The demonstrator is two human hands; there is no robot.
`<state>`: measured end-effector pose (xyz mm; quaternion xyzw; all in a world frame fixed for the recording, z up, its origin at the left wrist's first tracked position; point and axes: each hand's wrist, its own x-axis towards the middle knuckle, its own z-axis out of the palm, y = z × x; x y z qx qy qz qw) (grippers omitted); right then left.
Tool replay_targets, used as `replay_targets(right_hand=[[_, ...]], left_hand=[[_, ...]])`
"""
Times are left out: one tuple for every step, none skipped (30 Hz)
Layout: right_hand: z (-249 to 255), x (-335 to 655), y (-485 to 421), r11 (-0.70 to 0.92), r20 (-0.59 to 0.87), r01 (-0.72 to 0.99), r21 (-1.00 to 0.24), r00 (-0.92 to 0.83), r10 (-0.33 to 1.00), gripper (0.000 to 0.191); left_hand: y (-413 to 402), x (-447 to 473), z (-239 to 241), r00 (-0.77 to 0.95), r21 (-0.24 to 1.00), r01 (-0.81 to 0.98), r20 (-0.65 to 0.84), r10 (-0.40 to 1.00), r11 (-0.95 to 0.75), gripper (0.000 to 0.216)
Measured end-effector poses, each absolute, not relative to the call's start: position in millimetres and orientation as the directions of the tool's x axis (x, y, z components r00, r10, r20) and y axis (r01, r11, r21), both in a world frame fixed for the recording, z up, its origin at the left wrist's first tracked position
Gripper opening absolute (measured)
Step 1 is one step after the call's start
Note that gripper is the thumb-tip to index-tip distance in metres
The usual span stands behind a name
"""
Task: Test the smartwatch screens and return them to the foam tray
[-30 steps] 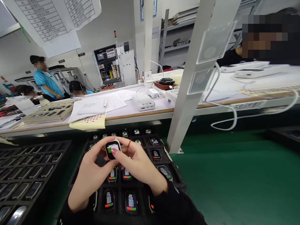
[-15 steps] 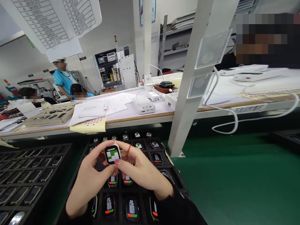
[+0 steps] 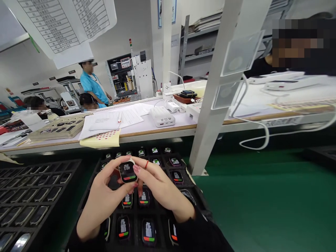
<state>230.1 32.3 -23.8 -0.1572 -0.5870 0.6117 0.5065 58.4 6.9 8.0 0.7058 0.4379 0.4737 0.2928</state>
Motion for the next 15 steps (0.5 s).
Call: replay_targets(right_hand=[[-23.6,230.7,32.2,0.195,0.404,-0.444,-0.875,-0.445,0.799,0.046],[-23.0,231.1,32.0,0.182,0.406,-0.459,-0.870,-0.456,0.792,0.045],[-21.9,231.2,31.7,0.162,0.405,-0.476,-0.864,-0.467,0.786,0.044],[-20.5,231.0,31.4,0.144,0.406,-0.495,-0.857,-0.475,0.781,0.043],[-18.8,230.7,31.1,0.132,0.410,-0.510,-0.850,-0.480,0.776,0.041],[-17.0,230.1,30.9,0.128,0.413,-0.519,-0.845,-0.480,0.774,0.040],[-15.2,229.5,30.6,0.135,0.416,-0.519,-0.844,-0.475,0.776,0.038],[-13.4,228.7,30.4,0.155,0.421,-0.511,-0.845,-0.458,0.783,0.035],[-11.9,227.8,30.1,0.184,0.426,-0.498,-0.848,-0.431,0.796,0.031],[-10.7,226.8,29.8,0.214,0.428,-0.479,-0.851,-0.397,0.812,0.028],[-9.8,225.8,29.4,0.246,0.432,-0.463,-0.852,-0.354,0.830,0.024],[-9.3,224.6,28.8,0.278,0.440,-0.453,-0.847,-0.305,0.845,0.022],[-9.1,223.3,28.1,0.305,0.449,-0.447,-0.841,-0.261,0.855,0.021],[-9.1,221.9,27.3,0.324,0.454,-0.440,-0.837,-0.229,0.861,0.019],[-9.1,220.4,26.2,0.340,0.459,-0.436,-0.833,-0.203,0.865,0.018]], left_hand=[[7.2,58.4,7.6,0.162,0.817,0.341,0.436,0.885,-0.465,0.060],[7.3,58.5,7.0,0.151,0.809,0.339,0.458,0.876,-0.481,0.060],[7.3,58.6,6.3,0.132,0.806,0.332,0.475,0.870,-0.490,0.060],[7.0,58.8,5.6,0.108,0.808,0.321,0.487,0.867,-0.494,0.060],[6.5,58.9,4.8,0.086,0.813,0.305,0.496,0.864,-0.497,0.059],[6.0,58.9,4.3,0.069,0.820,0.277,0.503,0.862,-0.500,0.058],[5.5,58.8,4.0,0.061,0.834,0.230,0.501,0.863,-0.501,0.056],[5.2,58.4,4.0,0.064,0.853,0.161,0.494,0.867,-0.497,0.053],[5.1,57.7,4.3,0.074,0.873,0.070,0.478,0.875,-0.483,0.051],[5.3,56.9,4.8,0.090,0.891,-0.033,0.454,0.886,-0.453,0.048],[5.8,56.0,5.5,0.115,0.905,-0.135,0.418,0.901,-0.403,0.047],[6.5,55.2,6.2,0.145,0.913,-0.226,0.375,0.916,-0.338,0.047],[7.4,54.6,6.8,0.185,0.915,-0.303,0.331,0.926,-0.266,0.047],[8.3,54.4,7.1,0.228,0.912,-0.363,0.286,0.931,-0.192,0.048],[9.3,54.7,7.1,0.272,0.904,-0.411,0.247,0.930,-0.120,0.049]])
